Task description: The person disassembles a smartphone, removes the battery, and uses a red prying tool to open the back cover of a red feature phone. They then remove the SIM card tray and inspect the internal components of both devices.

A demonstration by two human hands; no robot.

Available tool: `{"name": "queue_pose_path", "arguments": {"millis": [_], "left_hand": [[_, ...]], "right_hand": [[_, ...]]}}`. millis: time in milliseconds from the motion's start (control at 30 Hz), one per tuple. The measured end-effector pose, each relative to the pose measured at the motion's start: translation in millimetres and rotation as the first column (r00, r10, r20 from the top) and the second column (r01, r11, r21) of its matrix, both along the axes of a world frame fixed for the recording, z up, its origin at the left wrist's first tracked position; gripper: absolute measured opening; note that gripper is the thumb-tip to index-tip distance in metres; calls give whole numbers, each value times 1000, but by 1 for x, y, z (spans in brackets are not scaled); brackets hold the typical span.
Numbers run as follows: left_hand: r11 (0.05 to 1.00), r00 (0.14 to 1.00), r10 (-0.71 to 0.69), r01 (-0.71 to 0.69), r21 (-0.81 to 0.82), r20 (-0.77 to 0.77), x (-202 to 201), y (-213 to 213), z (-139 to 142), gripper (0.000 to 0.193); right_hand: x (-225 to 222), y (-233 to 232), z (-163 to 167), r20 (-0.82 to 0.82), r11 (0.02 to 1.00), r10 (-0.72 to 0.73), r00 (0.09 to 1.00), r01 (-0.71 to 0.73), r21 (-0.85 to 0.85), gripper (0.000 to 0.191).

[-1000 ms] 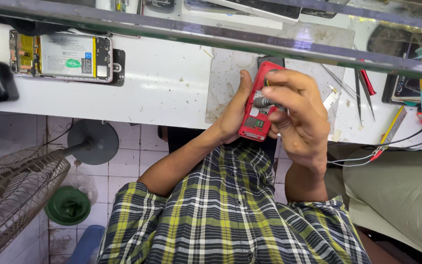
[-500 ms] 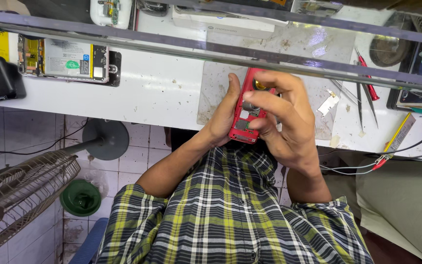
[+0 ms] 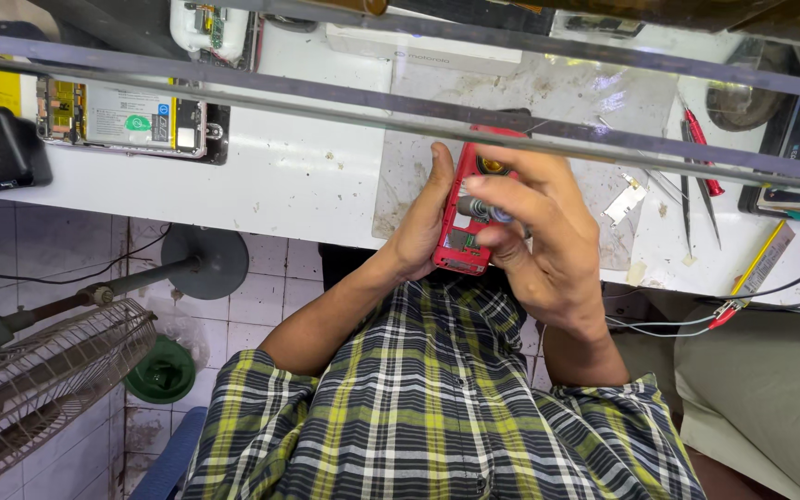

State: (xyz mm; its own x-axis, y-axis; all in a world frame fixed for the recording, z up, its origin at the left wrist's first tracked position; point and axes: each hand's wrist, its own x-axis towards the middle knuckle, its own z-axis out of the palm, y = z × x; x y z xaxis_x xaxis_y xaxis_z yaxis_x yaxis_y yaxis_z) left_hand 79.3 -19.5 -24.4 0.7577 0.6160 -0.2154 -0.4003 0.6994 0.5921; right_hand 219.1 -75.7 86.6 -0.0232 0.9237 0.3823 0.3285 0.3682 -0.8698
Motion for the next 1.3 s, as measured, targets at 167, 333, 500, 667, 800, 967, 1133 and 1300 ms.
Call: {"name": "queue_pose_path", "arguments": {"millis": [167, 333, 500, 667, 800, 967, 1133, 1300], "left_hand": [[1000, 999, -14, 15, -5, 40, 1, -1, 0, 81], [998, 1000, 26, -26, -49, 1, 1, -2, -3, 80], [995, 988, -95, 95, 4, 120, -1, -3, -9, 92], [993, 991, -114, 112, 33, 65, -6, -4, -11, 96], [994, 993, -82, 75, 82, 84, -4, -4, -5, 95], [948, 989, -93, 123, 295, -114, -11, 1, 29, 81], [379, 862, 355, 222, 898, -362, -19, 18, 66, 58], [46, 656, 645, 479, 877, -391, 3, 24, 67, 76]], "right_hand": [[-1, 2, 4, -10, 996, -69, 998, 68, -64, 29], [-4, -1, -1, 187, 979, -156, 970, 127, 160, 35], [4, -24, -7, -93, 950, -302, 949, 307, 46, 19], [19, -39, -28, -156, 871, -415, 896, 441, 217, 20], [22, -45, -49, -215, 793, -505, 836, 547, 267, 27], [29, -52, -62, -338, 732, -564, 753, 645, 218, 31], [35, -51, -67, -351, 739, -546, 761, 634, 227, 29], [30, -47, -71, -341, 726, -560, 755, 646, 237, 27]]}}
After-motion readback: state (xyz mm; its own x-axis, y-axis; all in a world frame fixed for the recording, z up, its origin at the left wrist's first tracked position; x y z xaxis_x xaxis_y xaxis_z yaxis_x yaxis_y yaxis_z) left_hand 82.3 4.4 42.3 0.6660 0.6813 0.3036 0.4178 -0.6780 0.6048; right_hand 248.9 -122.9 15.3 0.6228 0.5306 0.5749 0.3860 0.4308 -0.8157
